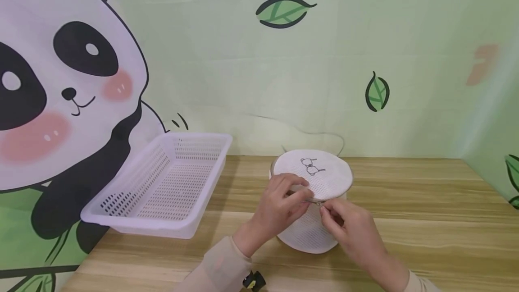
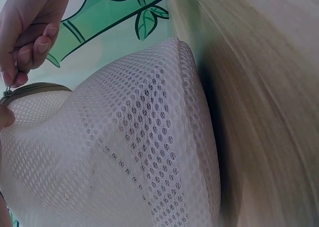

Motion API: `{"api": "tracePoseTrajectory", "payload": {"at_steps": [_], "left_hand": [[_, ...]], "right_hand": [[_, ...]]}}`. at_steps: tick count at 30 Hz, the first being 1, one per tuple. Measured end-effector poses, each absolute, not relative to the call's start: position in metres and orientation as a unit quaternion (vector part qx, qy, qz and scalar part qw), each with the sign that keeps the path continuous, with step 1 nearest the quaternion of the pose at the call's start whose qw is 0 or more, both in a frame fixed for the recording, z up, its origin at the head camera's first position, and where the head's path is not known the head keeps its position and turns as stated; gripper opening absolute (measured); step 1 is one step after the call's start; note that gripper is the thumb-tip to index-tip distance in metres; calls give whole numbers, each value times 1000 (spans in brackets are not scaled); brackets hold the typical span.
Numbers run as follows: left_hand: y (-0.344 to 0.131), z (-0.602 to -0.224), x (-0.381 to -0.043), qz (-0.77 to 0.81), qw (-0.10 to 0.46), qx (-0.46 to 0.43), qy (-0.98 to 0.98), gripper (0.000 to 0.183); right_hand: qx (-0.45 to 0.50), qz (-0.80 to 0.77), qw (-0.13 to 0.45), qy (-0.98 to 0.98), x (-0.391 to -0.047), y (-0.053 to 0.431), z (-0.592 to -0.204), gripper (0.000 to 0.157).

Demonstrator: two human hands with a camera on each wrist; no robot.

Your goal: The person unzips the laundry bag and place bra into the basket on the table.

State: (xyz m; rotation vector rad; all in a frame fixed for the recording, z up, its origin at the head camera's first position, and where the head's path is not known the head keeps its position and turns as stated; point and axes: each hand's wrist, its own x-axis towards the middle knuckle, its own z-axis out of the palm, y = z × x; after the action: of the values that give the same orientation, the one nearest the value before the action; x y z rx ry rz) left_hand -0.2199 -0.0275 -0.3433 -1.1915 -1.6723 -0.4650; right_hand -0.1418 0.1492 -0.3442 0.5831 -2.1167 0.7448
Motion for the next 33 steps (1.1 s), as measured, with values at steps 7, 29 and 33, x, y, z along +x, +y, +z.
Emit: {"api": "tracePoseTrajectory", "payload": {"at_steps": [7, 29, 33], "left_hand": [[-28, -344, -220, -186, 502, -492, -687, 17], [-33, -342, -224, -201, 486, -492, -694, 18], [-33, -341, -225, -204, 485, -495, -691, 18]], "right_hand": [[235, 319, 391, -831, -142, 149, -344, 21], [210, 285, 406, -842, -144, 157, -338, 23], [209, 281, 407, -844, -145, 158, -338, 22]]}}
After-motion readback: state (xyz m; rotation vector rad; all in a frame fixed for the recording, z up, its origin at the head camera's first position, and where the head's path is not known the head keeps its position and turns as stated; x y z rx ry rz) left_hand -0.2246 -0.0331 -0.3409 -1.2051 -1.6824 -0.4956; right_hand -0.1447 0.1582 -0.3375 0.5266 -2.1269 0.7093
